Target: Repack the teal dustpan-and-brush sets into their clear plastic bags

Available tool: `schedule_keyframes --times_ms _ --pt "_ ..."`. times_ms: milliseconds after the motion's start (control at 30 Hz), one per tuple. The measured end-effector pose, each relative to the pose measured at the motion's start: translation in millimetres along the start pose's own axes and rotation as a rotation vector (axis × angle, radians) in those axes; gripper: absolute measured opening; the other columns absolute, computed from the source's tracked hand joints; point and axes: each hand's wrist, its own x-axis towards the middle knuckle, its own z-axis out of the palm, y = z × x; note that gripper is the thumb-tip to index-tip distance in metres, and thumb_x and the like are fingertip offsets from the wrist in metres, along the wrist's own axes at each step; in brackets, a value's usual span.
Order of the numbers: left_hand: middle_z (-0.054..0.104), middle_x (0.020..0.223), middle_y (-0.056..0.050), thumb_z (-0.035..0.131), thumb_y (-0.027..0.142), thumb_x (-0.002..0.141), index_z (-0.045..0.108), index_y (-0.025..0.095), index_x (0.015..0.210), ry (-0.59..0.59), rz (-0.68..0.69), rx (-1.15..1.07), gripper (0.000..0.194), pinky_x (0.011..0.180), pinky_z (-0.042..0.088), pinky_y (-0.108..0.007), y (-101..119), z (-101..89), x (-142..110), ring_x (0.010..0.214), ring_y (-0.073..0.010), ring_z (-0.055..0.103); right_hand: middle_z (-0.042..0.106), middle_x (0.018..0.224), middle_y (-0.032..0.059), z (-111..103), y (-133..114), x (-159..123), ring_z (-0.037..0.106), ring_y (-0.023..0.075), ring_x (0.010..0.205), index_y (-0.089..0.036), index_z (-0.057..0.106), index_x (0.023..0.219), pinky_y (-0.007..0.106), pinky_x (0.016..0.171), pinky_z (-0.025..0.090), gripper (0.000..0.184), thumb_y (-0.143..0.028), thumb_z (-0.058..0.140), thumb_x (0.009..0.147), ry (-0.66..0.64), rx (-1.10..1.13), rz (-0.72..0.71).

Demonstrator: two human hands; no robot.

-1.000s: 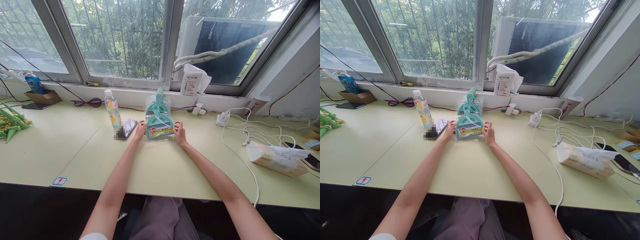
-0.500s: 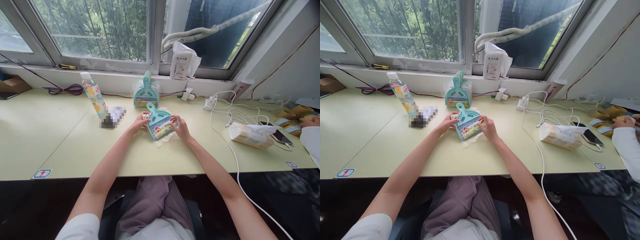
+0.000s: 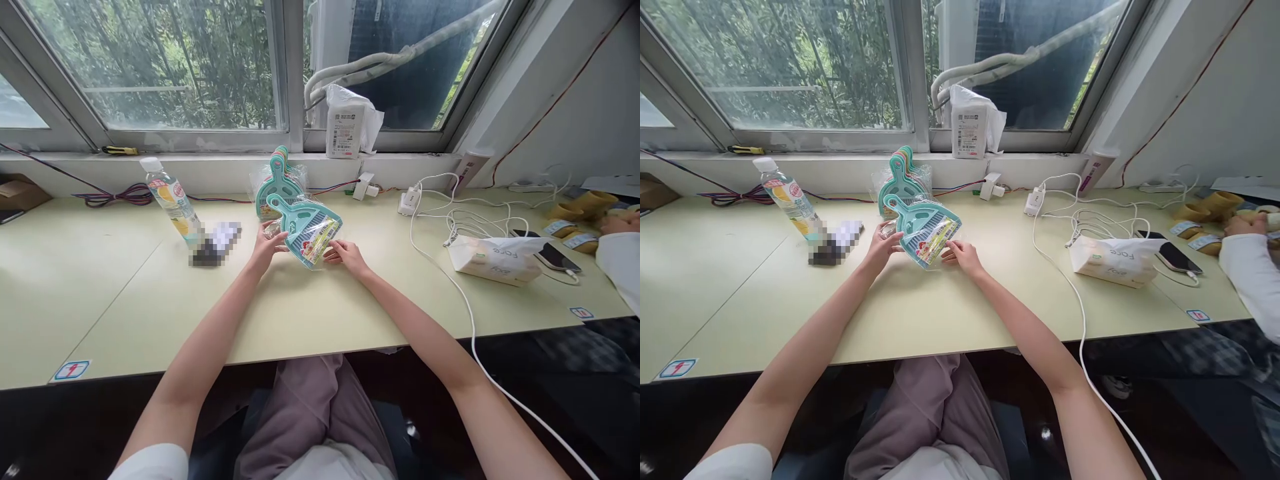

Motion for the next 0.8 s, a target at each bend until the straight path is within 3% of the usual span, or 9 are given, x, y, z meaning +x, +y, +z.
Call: schedule_keyframes --times_ms 133,233,333,400,567,800 --pt "0.065 0.090 -0.003 0.078 0.037 0.064 0.056 0.017 0.099 -0.186 -0.077 0.000 0.047 0.062 0.058 -0.028 7 2.5 -4 0.072 -0.0135 0.065 0.071 0.079 0.0047 1 -2 0 0.066 0.0134 0.061 -0.018 0.061 0.087 0.023 0.052 0.054 0.036 -0.052 0.066 0.078 0.063 0.059 -0.038" --pt "0.066 0.094 -0.006 0.081 0.036 0.062 0.061 0.015 0.099 -0.335 -0.130 0.030 0.046 0.069 0.059 -0.032 12 0.7 -8 0.080 -0.0173 0.067 0.071 0.094 0.0057 -2 -2 2 0.065 0.0127 0.070 -0.017 0.063 0.090 0.022 0.054 0.052 0.032 -0.045 0.069 0.076 0.143 0.071 -0.081" --pt "0.066 0.092 -0.006 0.080 0.043 0.064 0.062 0.016 0.102 -0.363 -0.162 0.053 0.051 0.072 0.060 -0.036 12 -4.6 -8 0.079 -0.0182 0.068 0.071 0.102 0.0066 -4 -4 2 0.068 0.0152 0.081 -0.017 0.064 0.095 0.027 0.068 0.058 0.030 -0.040 0.069 0.077 0.153 0.138 -0.058" --pt "0.066 0.088 -0.005 0.079 0.047 0.065 0.061 0.016 0.099 -0.360 -0.184 0.082 0.049 0.072 0.059 -0.036 9 -10.3 -4 0.076 -0.0175 0.069 0.072 0.096 0.0062 -5 -7 1 0.069 0.0160 0.077 -0.017 0.064 0.096 0.032 0.071 0.060 0.029 -0.038 0.070 0.077 0.138 0.182 -0.021" --pt "0.068 0.103 -0.009 0.079 0.050 0.064 0.048 0.016 0.072 -0.155 -0.136 0.082 0.046 0.078 0.057 -0.036 4 -26.1 6 0.083 -0.0191 0.070 0.073 0.083 0.0048 -6 -14 -2 0.067 0.0147 0.062 -0.017 0.066 0.093 0.030 0.060 0.060 0.028 -0.033 0.075 0.073 0.137 0.194 -0.035" --pt "0.065 0.100 -0.006 0.082 0.045 0.059 0.043 0.017 0.071 0.119 -0.078 0.008 0.049 0.071 0.056 -0.029 5 -49.5 15 0.090 -0.0194 0.069 0.073 0.079 0.0029 -10 -17 -4 0.065 0.0114 0.059 -0.016 0.068 0.097 0.024 0.054 0.057 0.030 -0.032 0.075 0.073 0.111 0.191 -0.041"
